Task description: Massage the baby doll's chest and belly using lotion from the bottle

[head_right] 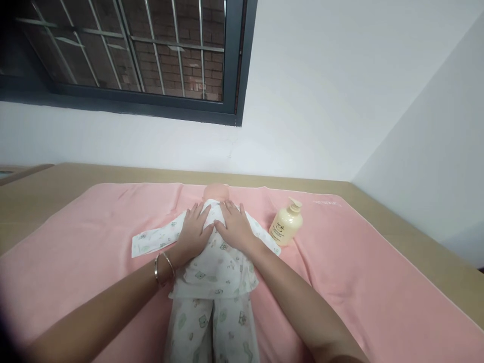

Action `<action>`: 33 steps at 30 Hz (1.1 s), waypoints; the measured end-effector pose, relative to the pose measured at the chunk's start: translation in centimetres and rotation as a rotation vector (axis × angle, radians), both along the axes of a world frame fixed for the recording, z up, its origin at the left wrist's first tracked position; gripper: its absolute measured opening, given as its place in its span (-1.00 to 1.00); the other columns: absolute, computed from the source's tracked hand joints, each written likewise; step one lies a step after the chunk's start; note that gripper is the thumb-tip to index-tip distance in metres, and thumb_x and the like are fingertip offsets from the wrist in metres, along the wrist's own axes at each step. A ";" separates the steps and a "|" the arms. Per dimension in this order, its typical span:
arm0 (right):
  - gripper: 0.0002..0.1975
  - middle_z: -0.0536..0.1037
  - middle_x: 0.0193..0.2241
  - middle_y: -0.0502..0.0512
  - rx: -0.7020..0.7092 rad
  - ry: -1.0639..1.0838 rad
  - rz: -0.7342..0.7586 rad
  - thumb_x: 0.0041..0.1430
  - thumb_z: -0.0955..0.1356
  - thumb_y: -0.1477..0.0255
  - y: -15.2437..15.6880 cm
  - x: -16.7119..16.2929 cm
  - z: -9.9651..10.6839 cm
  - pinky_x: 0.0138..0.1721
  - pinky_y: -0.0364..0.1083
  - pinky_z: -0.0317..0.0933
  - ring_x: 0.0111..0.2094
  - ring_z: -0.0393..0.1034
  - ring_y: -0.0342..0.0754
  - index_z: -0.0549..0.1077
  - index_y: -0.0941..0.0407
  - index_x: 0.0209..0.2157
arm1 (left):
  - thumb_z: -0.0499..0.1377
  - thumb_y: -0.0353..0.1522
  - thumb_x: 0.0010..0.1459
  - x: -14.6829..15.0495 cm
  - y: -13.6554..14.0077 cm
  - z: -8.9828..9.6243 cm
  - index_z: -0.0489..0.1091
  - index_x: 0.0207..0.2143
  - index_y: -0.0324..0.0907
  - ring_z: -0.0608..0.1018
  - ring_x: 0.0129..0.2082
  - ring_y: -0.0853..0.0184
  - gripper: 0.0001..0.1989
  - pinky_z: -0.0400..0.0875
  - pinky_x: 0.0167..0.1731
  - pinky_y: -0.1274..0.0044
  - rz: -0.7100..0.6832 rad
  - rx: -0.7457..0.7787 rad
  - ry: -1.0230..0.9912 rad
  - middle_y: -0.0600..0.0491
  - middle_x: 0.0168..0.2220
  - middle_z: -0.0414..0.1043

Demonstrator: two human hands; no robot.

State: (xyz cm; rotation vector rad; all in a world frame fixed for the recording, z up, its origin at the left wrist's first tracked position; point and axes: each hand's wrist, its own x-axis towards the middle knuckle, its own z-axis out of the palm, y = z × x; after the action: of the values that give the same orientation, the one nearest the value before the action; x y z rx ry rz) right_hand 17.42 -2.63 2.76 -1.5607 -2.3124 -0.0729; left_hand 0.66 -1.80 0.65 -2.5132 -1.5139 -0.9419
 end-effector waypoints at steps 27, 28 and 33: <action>-0.45 0.10 0.24 0.30 -0.024 -0.040 -0.152 0.41 0.07 0.21 -1.1 -0.2 0.5 0.24 0.17 -0.17 0.27 -0.08 0.16 0.12 0.26 0.27 | 0.02 -0.24 0.21 0.0 -0.7 0.2 0.17 0.17 -0.39 0.20 0.24 -0.07 -0.45 0.09 0.18 0.04 0.037 0.063 0.014 -0.31 0.20 0.19; -0.40 0.05 0.26 0.33 -0.045 -0.043 -0.157 0.40 0.07 0.17 -0.4 0.2 0.4 0.24 0.20 -0.21 0.29 -0.15 0.19 0.08 0.28 0.28 | 0.02 -0.23 0.22 -0.2 -0.3 0.1 0.14 0.19 -0.38 0.18 0.25 -0.07 -0.43 0.07 0.18 0.04 0.018 0.045 0.012 -0.30 0.22 0.16; -0.46 0.05 0.25 0.34 0.020 -0.097 -0.125 0.40 0.07 0.31 -1.0 -0.5 0.0 0.25 0.22 -0.24 0.28 -0.12 0.17 0.06 0.32 0.29 | -0.02 -0.29 0.26 -0.5 -0.1 0.4 0.23 0.14 -0.33 0.23 0.22 -0.02 -0.54 0.17 0.16 0.13 -0.091 0.147 0.036 -0.27 0.18 0.21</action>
State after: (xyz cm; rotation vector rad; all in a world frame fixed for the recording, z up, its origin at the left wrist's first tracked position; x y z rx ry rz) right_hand 16.88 -3.65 2.79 -1.7258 -2.2770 -0.2061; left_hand 0.19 -1.93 1.02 -2.4985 -1.2803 -0.9751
